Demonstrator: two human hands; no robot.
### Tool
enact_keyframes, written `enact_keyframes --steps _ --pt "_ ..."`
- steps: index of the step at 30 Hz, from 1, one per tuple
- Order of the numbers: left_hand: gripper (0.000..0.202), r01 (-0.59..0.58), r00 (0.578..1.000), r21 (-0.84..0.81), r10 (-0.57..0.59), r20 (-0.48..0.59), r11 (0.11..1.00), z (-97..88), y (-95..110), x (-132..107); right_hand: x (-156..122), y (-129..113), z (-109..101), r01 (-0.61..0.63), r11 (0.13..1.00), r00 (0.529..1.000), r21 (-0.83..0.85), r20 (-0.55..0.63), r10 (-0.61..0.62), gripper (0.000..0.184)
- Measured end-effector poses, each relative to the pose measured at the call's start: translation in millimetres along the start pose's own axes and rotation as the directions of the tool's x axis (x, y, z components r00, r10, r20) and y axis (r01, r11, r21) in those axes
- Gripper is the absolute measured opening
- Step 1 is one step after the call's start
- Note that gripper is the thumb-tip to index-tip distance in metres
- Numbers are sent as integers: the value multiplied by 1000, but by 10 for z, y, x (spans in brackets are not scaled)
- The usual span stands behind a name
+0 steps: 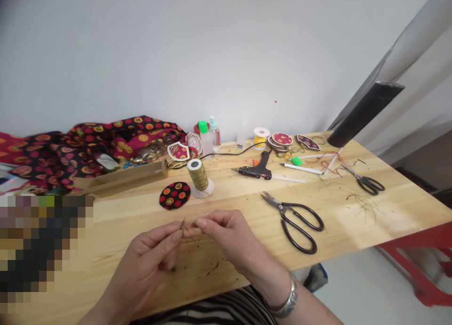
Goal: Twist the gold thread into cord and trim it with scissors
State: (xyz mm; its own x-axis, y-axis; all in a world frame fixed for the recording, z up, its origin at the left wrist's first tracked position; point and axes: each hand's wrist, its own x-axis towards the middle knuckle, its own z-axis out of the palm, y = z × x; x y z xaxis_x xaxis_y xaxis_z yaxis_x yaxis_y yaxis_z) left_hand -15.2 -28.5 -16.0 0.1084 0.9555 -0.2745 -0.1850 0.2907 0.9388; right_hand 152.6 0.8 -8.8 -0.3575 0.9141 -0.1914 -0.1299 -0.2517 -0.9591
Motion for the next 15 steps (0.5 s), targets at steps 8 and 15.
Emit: enact_keyframes --steps 8,15 --pt "15 -154 988 288 139 73 945 -13 -3 -8 9 42 55 -115 937 992 329 -2 123 17" --pt "16 -185 982 350 164 89 918 -12 10 -13 45 81 53 -44 929 980 368 -163 110 19"
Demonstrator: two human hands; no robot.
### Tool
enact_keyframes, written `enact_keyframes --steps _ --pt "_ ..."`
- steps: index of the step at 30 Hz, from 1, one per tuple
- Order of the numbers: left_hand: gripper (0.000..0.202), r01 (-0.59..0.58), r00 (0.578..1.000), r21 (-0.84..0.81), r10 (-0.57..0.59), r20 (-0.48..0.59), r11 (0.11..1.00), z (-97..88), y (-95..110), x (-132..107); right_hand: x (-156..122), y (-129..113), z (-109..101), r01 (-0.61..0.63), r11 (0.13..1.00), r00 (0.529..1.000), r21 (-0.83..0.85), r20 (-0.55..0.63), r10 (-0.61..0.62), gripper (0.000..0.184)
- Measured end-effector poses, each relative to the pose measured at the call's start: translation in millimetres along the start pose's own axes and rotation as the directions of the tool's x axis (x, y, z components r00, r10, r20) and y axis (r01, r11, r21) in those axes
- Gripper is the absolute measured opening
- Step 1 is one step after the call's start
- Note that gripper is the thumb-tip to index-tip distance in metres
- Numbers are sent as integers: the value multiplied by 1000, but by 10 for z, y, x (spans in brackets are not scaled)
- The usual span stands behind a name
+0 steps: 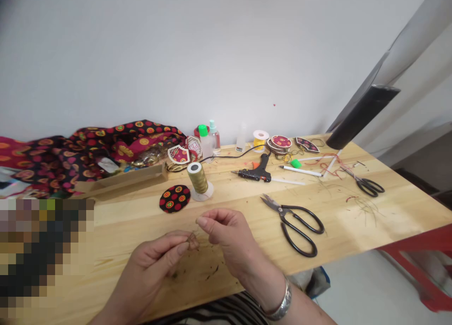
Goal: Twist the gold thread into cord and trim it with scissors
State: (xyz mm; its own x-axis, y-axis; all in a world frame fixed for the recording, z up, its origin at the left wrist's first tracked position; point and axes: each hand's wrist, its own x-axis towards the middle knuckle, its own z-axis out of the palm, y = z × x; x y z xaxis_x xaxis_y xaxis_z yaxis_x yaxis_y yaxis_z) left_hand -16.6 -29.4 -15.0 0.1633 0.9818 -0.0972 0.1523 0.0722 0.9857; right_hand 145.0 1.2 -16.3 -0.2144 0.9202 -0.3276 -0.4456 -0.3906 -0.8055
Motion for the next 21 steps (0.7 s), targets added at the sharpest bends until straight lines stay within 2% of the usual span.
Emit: enact_keyframes --steps 5,10,12,14,17,19,21 --pt "16 15 1000 33 -14 -12 999 -2 -42 -1 21 -13 -30 56 998 996 -3 -75 -56 20" --pt "17 30 1000 34 -29 -10 999 6 -41 -1 30 -54 -46 88 995 992 -49 -90 -92 19" --pt "18 62 997 6 -62 -47 998 4 -36 5 30 -78 -64 130 988 987 -83 -85 -137 17" --pt "22 126 981 -58 -133 -141 990 0 -18 24 8 -106 -78 205 968 973 -146 -78 -217 15" --pt "33 189 931 -233 -249 -265 954 4 43 75 -82 -133 -61 304 910 950 -280 17 -312 11" --pt "37 214 924 -348 -304 -230 913 22 93 108 -156 -125 -14 344 875 939 -342 147 -312 6" --pt "36 260 927 -435 -349 -137 862 56 132 126 -199 -91 44 383 853 919 -355 243 -311 3"
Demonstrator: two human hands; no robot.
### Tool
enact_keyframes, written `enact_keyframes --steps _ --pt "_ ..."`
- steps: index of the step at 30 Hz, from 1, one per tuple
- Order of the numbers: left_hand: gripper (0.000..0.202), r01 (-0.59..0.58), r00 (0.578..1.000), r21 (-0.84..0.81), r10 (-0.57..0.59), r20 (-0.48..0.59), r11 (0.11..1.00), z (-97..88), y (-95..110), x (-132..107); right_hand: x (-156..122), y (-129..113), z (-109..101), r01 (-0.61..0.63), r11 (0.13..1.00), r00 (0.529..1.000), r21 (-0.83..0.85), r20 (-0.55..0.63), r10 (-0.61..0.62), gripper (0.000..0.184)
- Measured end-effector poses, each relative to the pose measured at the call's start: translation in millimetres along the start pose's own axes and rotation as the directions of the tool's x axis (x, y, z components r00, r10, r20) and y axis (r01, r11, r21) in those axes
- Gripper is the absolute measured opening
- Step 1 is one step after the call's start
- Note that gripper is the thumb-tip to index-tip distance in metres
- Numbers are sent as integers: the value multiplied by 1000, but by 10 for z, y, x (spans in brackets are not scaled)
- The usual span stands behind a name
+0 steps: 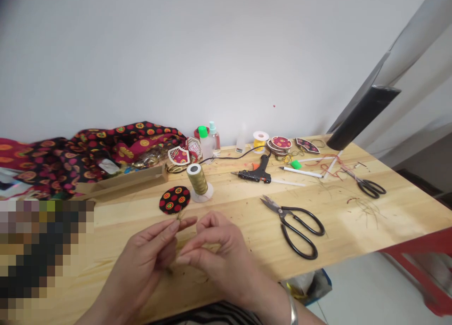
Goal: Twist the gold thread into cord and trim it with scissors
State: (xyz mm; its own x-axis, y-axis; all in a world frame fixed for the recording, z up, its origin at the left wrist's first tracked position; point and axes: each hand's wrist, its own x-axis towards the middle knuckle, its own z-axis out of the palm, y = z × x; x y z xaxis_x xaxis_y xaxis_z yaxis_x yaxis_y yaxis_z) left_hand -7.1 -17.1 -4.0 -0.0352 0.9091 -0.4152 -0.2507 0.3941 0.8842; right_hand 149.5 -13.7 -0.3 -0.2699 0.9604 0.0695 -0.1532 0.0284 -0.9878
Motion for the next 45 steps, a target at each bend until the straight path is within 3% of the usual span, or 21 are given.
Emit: enact_keyframes --steps 4,8,17,27,32,35,37,40,45 --pt "24 90 993 -102 -81 86 991 83 -17 -36 43 79 85 31 999 995 9 -92 -30 5" --pt "23 44 996 -69 -38 82 997 112 -44 -71 117 182 54 33 999 977 15 -212 -29 8" --pt "24 -48 996 59 43 80 997 103 -46 -80 115 217 27 30 998 962 46 -274 -17 8" --pt "29 -30 994 85 21 106 996 86 -93 -98 138 197 33 8 999 966 37 -260 2 11" --pt "29 -24 994 107 12 108 994 72 -125 -87 120 244 34 7 995 963 103 -270 21 2" --pt "27 -32 995 100 22 94 994 72 -118 -83 96 274 15 -65 982 952 180 -285 115 17" --pt "26 -39 996 98 31 86 994 74 -107 -81 82 283 -4 -160 946 945 283 -233 230 29" --pt "27 -40 996 105 30 89 994 72 -97 -79 68 272 -34 -312 871 933 380 -48 356 35" --pt "32 -34 989 165 10 145 986 47 -101 -83 76 256 -86 -420 831 907 366 140 397 27"
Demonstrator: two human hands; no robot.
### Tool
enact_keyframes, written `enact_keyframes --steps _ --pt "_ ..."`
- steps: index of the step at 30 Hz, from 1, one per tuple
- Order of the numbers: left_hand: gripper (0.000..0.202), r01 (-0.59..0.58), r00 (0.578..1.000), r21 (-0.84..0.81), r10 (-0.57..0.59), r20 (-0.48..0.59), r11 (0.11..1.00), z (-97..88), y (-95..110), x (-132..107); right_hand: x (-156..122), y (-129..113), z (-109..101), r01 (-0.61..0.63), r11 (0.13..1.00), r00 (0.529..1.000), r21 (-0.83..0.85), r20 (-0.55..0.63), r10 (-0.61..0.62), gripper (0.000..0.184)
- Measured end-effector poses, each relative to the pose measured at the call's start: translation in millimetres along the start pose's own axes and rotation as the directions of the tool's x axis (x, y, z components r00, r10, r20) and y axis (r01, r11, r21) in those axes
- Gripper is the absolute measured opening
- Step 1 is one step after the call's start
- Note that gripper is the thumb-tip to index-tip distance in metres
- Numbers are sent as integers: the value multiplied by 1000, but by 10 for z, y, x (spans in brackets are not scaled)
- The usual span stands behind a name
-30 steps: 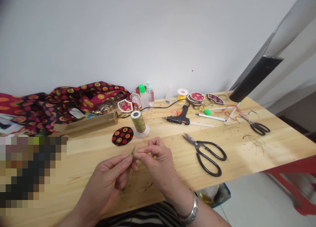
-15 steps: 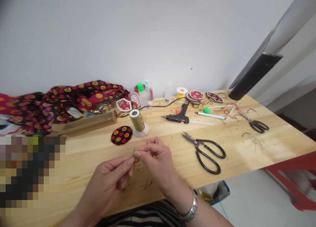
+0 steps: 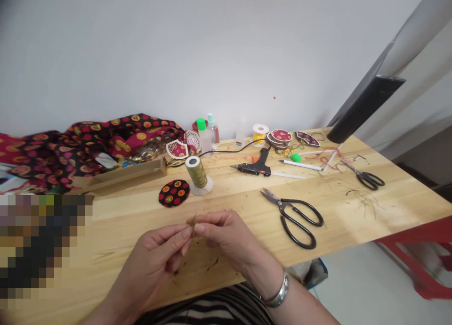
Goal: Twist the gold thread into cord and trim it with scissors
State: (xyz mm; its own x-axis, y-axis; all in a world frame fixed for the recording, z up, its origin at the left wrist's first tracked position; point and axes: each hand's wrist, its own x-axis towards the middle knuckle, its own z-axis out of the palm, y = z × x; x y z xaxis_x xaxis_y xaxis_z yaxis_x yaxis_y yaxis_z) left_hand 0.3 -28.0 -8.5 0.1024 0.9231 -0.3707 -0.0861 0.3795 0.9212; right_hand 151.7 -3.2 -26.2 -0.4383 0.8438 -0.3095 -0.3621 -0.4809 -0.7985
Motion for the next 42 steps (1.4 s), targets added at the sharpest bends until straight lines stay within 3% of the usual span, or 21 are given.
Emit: enact_keyframes --steps 5,12,17,25,29,42 --pt "33 37 997 56 -41 70 998 -32 5 -7 18 -43 -47 -70 997 996 23 52 69 26" --pt "33 63 991 98 -74 113 993 -47 19 -13 24 -57 -73 -47 999 992 8 120 45 21" --pt "32 72 988 61 -79 129 996 -38 7 -27 19 -51 -38 -9 1000 996 1 90 9 18" --pt "26 180 981 -255 -155 115 950 -34 -12 -38 31 -37 -14 99 993 995 -59 -25 -101 19" --pt "25 207 978 -336 -183 102 919 -25 -19 -25 40 -34 -8 140 985 984 -99 -93 -149 22" --pt "21 176 981 -286 -144 131 942 -28 -68 -31 46 -41 19 133 980 977 -150 -145 -155 23"
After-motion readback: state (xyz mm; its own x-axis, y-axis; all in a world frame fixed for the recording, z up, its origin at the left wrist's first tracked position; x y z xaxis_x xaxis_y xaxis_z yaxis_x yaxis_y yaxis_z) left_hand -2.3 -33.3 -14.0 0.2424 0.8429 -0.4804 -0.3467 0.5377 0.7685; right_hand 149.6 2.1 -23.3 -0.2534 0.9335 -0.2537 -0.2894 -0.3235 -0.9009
